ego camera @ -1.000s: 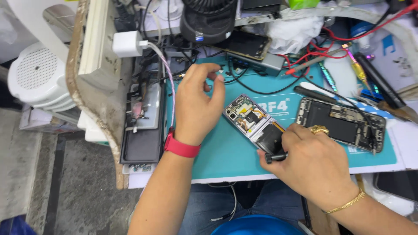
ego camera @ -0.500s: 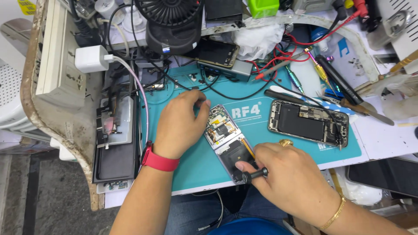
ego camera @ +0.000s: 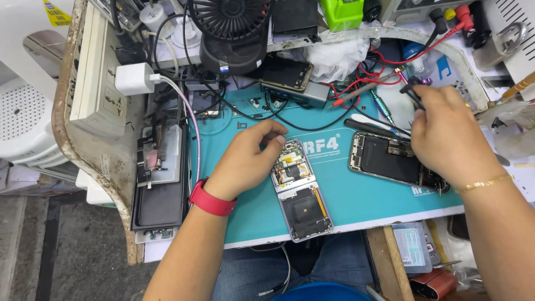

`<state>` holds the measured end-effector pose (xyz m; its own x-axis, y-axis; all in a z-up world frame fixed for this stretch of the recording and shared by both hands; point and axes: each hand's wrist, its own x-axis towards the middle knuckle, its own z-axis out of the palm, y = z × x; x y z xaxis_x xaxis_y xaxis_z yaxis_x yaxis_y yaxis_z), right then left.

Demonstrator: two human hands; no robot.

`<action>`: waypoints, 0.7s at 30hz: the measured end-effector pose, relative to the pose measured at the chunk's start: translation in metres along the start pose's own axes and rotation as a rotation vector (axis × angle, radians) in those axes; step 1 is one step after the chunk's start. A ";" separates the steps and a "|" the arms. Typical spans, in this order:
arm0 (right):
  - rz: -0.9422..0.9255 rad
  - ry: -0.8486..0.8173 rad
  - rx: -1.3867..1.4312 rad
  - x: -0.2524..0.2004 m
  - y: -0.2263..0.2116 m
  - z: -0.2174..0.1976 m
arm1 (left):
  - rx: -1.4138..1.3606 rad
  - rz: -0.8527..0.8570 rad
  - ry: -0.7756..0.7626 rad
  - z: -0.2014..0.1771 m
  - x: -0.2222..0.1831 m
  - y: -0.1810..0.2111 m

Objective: Disassembling a smartphone and using a multimeter probe to diagnose the motherboard on a repair bench.

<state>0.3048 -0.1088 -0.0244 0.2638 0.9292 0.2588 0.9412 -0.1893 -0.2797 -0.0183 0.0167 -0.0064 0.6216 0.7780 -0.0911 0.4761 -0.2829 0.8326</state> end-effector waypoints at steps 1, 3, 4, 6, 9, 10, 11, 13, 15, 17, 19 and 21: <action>0.002 -0.002 -0.001 0.002 0.006 0.007 | -0.001 -0.001 -0.002 0.000 -0.001 0.001; -0.124 0.039 0.038 0.012 0.017 0.020 | -0.067 -0.041 0.034 -0.003 0.000 0.003; -0.123 0.039 0.037 0.014 0.017 0.021 | -0.068 -0.040 0.033 -0.002 0.002 -0.002; -0.174 0.114 -0.050 0.017 0.019 0.024 | -0.109 0.065 0.183 0.002 0.006 -0.012; -0.223 0.203 -0.082 0.019 0.020 0.023 | -0.133 0.031 0.255 -0.001 0.005 -0.006; -0.222 0.200 -0.084 0.018 0.020 0.020 | -0.136 0.031 0.253 -0.002 0.005 -0.006; -0.196 0.185 -0.107 0.017 0.019 0.018 | -0.138 0.035 0.260 -0.002 0.005 -0.006; -0.169 0.171 -0.133 0.013 0.021 0.016 | -0.144 0.042 0.267 -0.001 0.004 -0.005; -0.110 0.092 -0.245 0.010 0.024 0.017 | -0.136 0.038 0.264 -0.002 0.002 -0.003; -0.095 0.073 -0.284 0.008 0.022 0.017 | -0.134 0.046 0.263 -0.002 0.002 -0.003; -0.079 0.058 -0.327 0.008 0.019 0.015 | -0.132 0.060 0.262 -0.002 0.002 -0.001; -0.086 0.077 -0.225 0.009 0.014 0.013 | -0.134 0.033 0.256 -0.003 0.000 0.001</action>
<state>0.3174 -0.0989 -0.0375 0.1879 0.9196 0.3449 0.9819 -0.1846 -0.0427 -0.0194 0.0184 -0.0034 0.4503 0.8906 0.0640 0.3614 -0.2474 0.8990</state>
